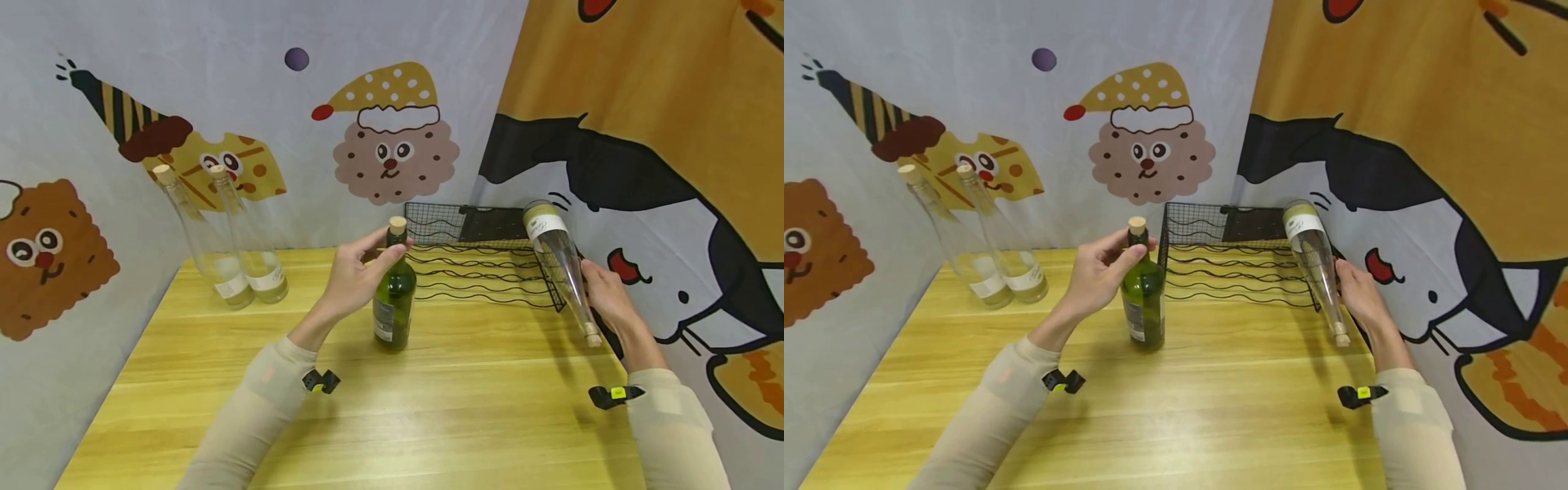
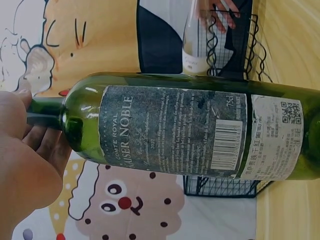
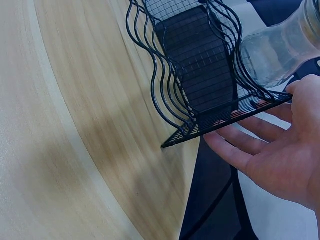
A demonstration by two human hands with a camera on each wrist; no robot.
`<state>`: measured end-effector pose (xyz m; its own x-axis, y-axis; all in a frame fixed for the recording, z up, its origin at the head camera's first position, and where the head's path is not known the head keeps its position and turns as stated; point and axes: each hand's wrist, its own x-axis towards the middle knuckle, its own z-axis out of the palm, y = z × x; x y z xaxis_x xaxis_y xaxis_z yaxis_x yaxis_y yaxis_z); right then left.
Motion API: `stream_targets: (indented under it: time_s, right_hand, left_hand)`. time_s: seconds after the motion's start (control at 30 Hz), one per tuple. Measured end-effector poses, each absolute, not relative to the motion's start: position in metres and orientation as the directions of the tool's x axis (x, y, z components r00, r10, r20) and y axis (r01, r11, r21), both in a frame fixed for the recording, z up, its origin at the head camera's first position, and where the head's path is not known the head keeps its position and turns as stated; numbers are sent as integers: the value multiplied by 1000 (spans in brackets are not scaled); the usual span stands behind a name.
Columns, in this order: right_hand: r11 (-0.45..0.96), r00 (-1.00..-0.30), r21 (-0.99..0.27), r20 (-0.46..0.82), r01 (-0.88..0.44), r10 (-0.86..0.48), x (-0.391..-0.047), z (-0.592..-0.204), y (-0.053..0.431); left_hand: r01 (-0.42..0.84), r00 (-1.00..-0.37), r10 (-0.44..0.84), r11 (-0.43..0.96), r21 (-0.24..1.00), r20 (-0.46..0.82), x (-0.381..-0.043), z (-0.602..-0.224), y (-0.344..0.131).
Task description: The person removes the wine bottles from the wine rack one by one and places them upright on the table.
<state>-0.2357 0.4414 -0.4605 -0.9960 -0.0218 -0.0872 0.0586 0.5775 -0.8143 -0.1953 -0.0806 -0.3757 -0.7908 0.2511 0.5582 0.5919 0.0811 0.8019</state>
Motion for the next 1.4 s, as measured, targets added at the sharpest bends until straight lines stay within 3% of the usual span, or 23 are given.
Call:
stream_targets:
  time_s: [0.33,0.83,1.4]
  right_hand:
    - [540,-996,-841,-79,40,-49,-235,-463,439]
    - [606,-997,-795,-74,37,-36,-233,-460,439]
    - [594,-997,-803,-77,50,-21,-232,-459,441]
  left_hand:
    - [596,-799,176,110,796,574,-202,-376,-102]
    - [588,-808,68,143,796,585,-213,-367,-130]
    - [601,-781,-68,190,776,621,-237,-364,-163]
